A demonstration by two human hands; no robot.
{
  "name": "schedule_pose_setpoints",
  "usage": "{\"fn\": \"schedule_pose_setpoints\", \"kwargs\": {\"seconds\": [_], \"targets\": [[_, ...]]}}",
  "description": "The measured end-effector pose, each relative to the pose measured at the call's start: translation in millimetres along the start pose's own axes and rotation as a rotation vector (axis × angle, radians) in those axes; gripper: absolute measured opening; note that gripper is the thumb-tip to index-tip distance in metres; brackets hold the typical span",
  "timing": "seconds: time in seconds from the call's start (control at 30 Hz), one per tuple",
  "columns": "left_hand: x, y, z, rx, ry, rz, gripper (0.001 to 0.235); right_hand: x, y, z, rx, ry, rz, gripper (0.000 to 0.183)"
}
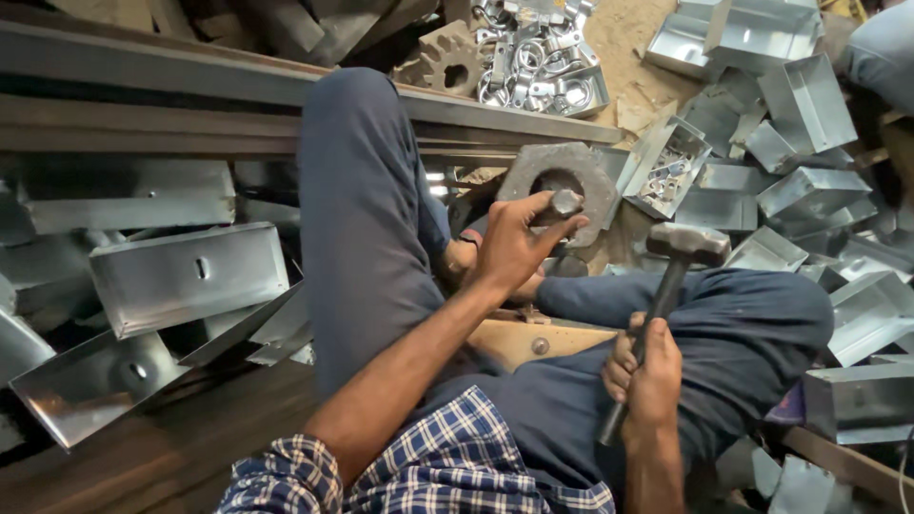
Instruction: The person uses a hammer and a small metal rod to secure parts within a larger hexagonal metal component while sitting on the floor. They hit the rod with the hammer repeatedly and handle multiple small metal pieces throughout the process.
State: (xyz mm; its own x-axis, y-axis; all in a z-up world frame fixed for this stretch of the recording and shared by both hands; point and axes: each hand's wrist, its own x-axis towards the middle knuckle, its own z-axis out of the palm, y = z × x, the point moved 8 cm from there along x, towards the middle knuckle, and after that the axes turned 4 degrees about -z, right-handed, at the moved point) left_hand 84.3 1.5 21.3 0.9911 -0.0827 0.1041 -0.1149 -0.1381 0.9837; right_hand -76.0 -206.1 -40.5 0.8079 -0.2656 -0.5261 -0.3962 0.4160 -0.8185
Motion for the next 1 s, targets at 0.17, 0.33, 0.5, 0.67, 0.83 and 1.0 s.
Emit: {"fn": "schedule_pose_setpoints", "kwargs": {"seconds": [0.17, 0.33, 0.5, 0.67, 0.83, 1.0], "targets": [[8.4, 24.6, 12.8, 0.1, -0.092, 0.087, 0.034, -1.5, -6.3, 8.5, -0.061, 0.013, 0.007, 0.034], [20.6, 33.0, 27.3, 0.214, -0.155, 0.136, 0.035, 0.0, -2.9, 6.8, -0.051, 0.014, 0.059, 0.034], [29.1, 36.7, 39.2, 0.304, -0.178, 0.188, 0.034, 1.9, -5.4, 4.0, 0.002, 0.001, 0.057, 0.034], [33.2, 31.5, 53.4, 0.402, -0.227, 0.149, 0.034, 2.6, -4.6, -0.4, 0.044, 0.004, 0.075, 0.033], [35.1, 34.6, 61.9, 0.448, -0.208, 0.169, 0.031, 2.0, -5.1, -1.8, 0.076, -0.011, 0.083, 0.033], [32.6, 39.6, 65.7, 0.436, -0.22, 0.186, 0.027, -1.8, -11.6, 0.8, 0.068, -0.025, 0.086, 0.035]]}}
